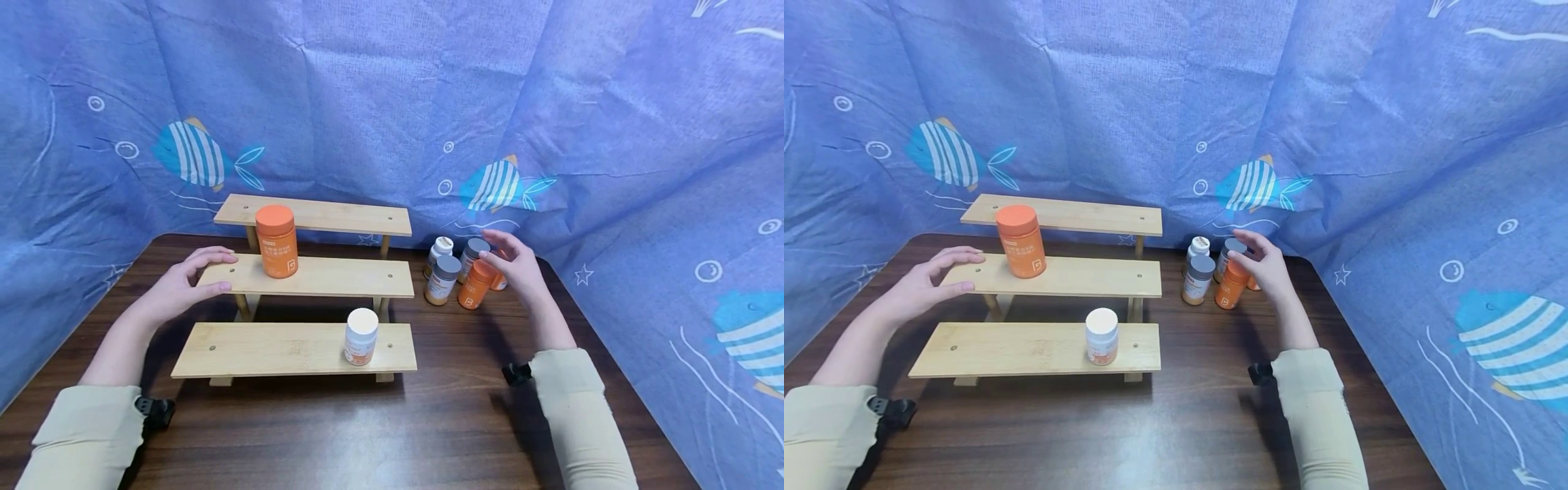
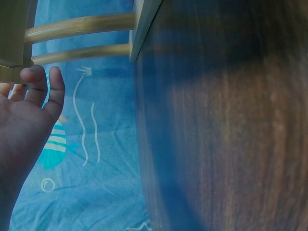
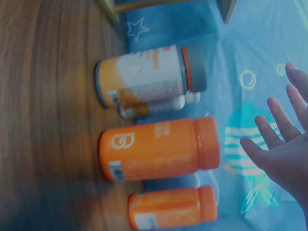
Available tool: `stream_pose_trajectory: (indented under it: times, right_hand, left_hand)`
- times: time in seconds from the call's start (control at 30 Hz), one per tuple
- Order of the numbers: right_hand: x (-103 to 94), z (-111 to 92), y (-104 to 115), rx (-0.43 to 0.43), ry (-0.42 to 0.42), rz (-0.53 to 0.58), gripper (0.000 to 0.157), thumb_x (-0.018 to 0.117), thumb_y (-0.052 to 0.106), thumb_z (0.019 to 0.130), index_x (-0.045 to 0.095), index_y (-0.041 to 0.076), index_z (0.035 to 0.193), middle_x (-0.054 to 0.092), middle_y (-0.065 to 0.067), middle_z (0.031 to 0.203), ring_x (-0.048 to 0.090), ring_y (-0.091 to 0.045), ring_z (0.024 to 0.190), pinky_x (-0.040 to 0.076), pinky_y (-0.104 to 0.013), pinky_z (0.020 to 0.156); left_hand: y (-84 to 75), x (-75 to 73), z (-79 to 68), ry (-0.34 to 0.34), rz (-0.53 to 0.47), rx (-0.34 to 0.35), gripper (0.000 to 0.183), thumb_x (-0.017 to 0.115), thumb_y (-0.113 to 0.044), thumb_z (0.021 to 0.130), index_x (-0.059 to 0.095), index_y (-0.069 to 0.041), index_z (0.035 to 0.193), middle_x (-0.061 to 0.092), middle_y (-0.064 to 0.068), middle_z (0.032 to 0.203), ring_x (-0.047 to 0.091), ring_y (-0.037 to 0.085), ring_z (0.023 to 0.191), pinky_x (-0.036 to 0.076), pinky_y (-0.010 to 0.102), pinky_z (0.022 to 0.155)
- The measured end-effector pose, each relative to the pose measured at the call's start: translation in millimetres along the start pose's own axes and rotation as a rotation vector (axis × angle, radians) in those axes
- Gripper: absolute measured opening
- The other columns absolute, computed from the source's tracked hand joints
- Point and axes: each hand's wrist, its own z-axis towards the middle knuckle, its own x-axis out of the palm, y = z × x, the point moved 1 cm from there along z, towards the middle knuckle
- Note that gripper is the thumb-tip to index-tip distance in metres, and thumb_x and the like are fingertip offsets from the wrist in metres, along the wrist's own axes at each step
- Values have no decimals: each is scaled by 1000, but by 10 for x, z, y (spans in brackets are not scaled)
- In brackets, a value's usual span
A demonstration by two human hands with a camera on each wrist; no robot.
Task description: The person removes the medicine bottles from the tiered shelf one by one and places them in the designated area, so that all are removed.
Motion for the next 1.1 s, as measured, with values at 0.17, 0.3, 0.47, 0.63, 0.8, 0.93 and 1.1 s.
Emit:
stream_pose_trajectory:
  times: [0.17, 0.3, 0.47, 0.63, 0.8, 0.93, 1.1]
  right_hand:
    - [82, -54, 319, 7, 14, 11, 48, 68, 18, 87, 52, 5, 131, 51, -14, 137, 40, -29, 130, 17, -52, 112]
    - [154, -109, 561, 19, 29, -2, 48, 66, 20, 89, 51, 4, 132, 49, -15, 138, 39, -30, 131, 20, -51, 111]
    - [218, -108, 707, 11, 55, 21, 50, 65, 20, 90, 49, 5, 135, 47, -14, 140, 40, -26, 131, 34, -46, 105]
    - [281, -36, 749, 5, 73, 87, 48, 66, 19, 89, 51, 8, 134, 49, -11, 140, 42, -24, 131, 34, -46, 105]
    - [375, 27, 766, -7, 87, 115, 48, 69, 22, 87, 54, 13, 132, 52, -4, 137, 43, -20, 130, 31, -46, 107]
    - [461, 39, 856, -39, 98, 124, 47, 70, 24, 86, 56, 15, 130, 52, -6, 137, 44, -18, 129, 32, -46, 106]
    - [559, 45, 978, -62, 123, 106, 47, 70, 25, 86, 56, 17, 129, 52, -5, 136, 44, -14, 129, 33, -44, 106]
  left_hand:
    - [15, -3, 10, 7, -8, -3, 46, 68, -13, 87, 53, -12, 130, 38, 1, 139, 28, 2, 124, 29, 35, 97]
    - [13, 0, 11, 5, -5, 4, 45, 68, -12, 87, 53, -12, 130, 39, 1, 139, 29, 1, 123, 30, 22, 96]
    - [17, 5, 9, 1, 2, 7, 45, 68, -13, 87, 53, -13, 130, 39, 0, 139, 29, -1, 122, 29, 7, 85]
    - [19, 7, 6, -2, -1, 6, 45, 68, -13, 87, 53, -12, 130, 39, 0, 138, 29, -2, 122, 29, 7, 85]
    - [15, 10, -5, -3, 2, 8, 45, 68, -12, 87, 53, -12, 130, 39, -1, 138, 29, -3, 122, 28, 6, 85]
    - [0, 12, -11, -2, 3, 5, 45, 68, -13, 87, 53, -12, 130, 39, -1, 138, 29, -2, 122, 28, 7, 85]
    - [-19, 18, -20, -3, -1, 7, 45, 68, -12, 87, 54, -12, 129, 39, 0, 138, 29, -1, 122, 27, 9, 86]
